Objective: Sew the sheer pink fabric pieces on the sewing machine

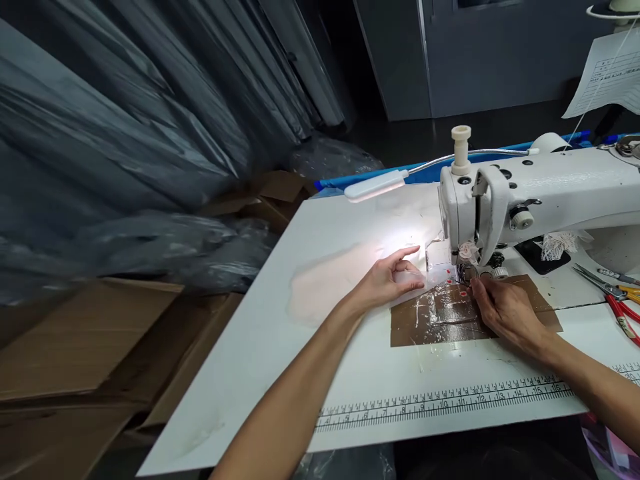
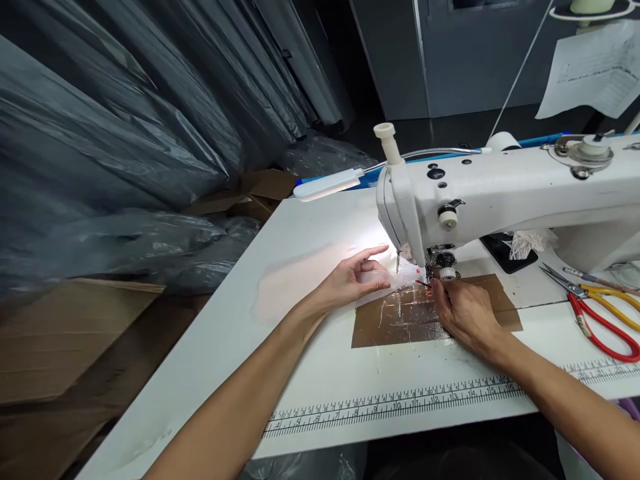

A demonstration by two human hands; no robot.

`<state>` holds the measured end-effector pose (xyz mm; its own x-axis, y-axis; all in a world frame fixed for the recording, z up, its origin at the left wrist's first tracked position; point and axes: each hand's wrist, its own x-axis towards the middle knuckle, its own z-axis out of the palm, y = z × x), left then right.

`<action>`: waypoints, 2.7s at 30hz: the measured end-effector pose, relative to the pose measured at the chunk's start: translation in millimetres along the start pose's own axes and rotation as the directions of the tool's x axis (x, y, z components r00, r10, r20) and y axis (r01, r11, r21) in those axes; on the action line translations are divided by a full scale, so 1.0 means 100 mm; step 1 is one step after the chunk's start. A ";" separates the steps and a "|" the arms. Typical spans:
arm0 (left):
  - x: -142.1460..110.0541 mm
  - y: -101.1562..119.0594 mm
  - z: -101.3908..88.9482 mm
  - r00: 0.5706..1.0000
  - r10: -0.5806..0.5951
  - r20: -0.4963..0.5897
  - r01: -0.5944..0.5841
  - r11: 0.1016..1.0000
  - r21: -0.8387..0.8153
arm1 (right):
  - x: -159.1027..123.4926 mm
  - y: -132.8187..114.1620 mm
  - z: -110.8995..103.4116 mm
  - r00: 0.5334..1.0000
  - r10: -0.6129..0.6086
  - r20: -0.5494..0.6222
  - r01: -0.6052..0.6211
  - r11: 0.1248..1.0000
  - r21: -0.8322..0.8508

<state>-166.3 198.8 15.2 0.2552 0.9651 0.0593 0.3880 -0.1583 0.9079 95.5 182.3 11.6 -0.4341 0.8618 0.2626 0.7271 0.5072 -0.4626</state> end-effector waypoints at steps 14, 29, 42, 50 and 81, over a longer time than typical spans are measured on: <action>0.02 0.08 -0.08 0.983 -0.128 -0.130 0.125 0.992 -0.034 | -0.05 -0.05 0.04 0.996 0.043 0.081 -0.041 0.999 -0.018; 0.00 0.17 0.14 0.998 -0.024 0.055 0.022 0.999 0.042 | -0.02 -0.04 -0.02 0.992 0.096 0.085 -0.096 0.995 -0.011; -0.06 0.11 0.24 0.987 -0.137 0.085 0.146 0.983 -0.110 | 0.01 -0.01 0.03 0.997 -0.018 0.074 0.015 0.999 0.041; -0.07 0.10 0.26 0.989 -0.118 0.085 0.135 0.962 -0.239 | 0.13 -0.05 0.06 0.975 -0.153 0.160 0.167 0.983 -0.078; -0.08 0.22 0.39 0.943 -0.316 -0.109 0.266 0.906 -0.329 | 0.22 -0.25 0.14 0.964 -0.037 0.262 0.105 0.963 -0.249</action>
<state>-125.2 179.1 18.8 0.0219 0.9824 -0.1857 0.1280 0.1815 0.9750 60.0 188.6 17.7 -0.5849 0.8096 0.0487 0.7870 0.5810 -0.2073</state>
